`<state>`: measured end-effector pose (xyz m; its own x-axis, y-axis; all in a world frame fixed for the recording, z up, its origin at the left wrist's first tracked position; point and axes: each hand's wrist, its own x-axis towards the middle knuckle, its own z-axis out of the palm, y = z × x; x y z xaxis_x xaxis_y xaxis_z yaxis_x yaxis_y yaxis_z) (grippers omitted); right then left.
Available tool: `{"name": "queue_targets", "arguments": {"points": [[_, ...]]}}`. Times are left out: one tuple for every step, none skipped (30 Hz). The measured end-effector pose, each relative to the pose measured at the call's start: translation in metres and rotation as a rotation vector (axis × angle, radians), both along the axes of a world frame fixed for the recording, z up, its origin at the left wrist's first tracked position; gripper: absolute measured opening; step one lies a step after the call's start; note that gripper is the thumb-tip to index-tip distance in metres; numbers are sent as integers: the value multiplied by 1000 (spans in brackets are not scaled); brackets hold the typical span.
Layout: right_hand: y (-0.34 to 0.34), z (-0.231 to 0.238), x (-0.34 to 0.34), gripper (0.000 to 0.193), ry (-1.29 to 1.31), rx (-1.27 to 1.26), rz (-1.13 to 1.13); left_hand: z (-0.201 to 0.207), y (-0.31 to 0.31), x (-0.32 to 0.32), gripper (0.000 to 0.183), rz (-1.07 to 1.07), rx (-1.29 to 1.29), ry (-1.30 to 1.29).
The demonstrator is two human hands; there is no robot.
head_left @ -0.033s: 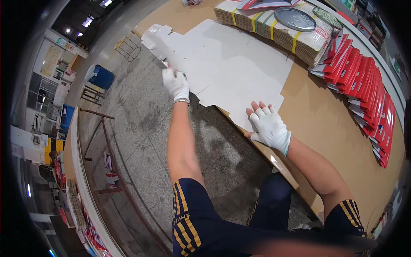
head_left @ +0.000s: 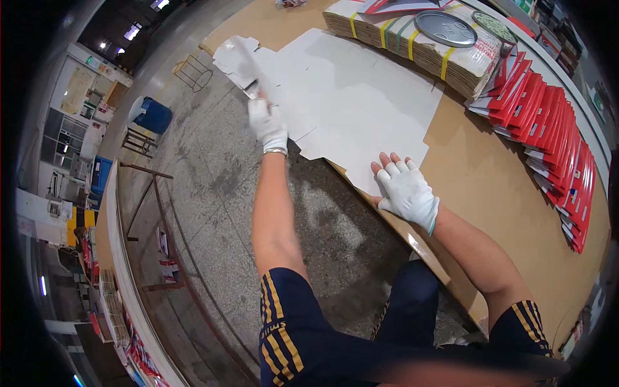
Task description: Folding and putting together flat cardboard cutouts to assemble product boxes.
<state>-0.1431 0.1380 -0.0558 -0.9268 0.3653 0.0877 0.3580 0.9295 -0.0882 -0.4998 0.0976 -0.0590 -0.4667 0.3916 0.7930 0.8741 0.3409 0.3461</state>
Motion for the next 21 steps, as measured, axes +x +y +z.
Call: {"name": "queue_targets", "arguments": {"points": [[1, -2, 0, 76, 0, 18, -6, 3, 4, 5, 41, 0, 2, -2], [2, -3, 1, 76, -2, 21, -7, 5, 8, 12, 45, -38, -56, 66], [1, -1, 1, 73, -17, 22, 0, 7, 11, 17, 49, -75, -115, 136], [0, 2, 0, 71, -34, 24, 5, 10, 12, 21, 49, -76, -113, 135], [0, 4, 0, 71, -36, 26, 3, 12, 14, 26, 50, -132, -153, 109], [-1, 7, -1, 71, -39, 16, 10, 13, 13, 27, 50, -185, -194, 86], [-1, 10, -1, 70, -43, 7, 16, 15, 16, 27, 47, -184, -141, 115], [-1, 11, -2, 70, -42, 9, 13, 17, 19, 26, 47, -187, -138, 116], [-1, 13, -3, 71, -59, 2, 25, 17, 22, 23, 45, -101, -57, 4], [-2, 15, -4, 72, -76, -5, 37, 17, 23, 20, 44, -17, 23, -108], [-2, 19, -6, 72, -73, -4, 35, 18, 21, 14, 41, -18, 51, -326], [-2, 24, -7, 73, -122, -45, 52, 20, 21, 12, 41, -28, 48, -331], [-1, 27, -5, 74, -170, -86, 65, 24, 22, 14, 37, -83, 61, -664], [0, 28, -1, 74, -174, -89, 52, 28, 22, 16, 35, -137, 68, -998], [-2, 30, 1, 76, -176, -106, 75, 31, 17, 14, 32, -103, -5, -862], [-5, 31, 2, 78, -178, -124, 99, 30, 16, 10, 32, -106, -9, -860], [-9, 31, 3, 78, -175, -127, 95, 29, 17, 9, 31, -152, 92, -931], [-12, 30, 5, 80, -167, -109, 104, 30, 18, 8, 30, -198, 196, -1002], [-15, 28, 7, 82, -160, -90, 113, 31, 19, 6, 29, -133, 141, -1103], [-19, 23, 8, 82, -158, -92, 109, 30, 19, 7, 29, -137, 137, -1102], [-22, 17, 10, 78, -144, -33, 97, 28, 21, 10, 28, -160, 243, -1177]]}}
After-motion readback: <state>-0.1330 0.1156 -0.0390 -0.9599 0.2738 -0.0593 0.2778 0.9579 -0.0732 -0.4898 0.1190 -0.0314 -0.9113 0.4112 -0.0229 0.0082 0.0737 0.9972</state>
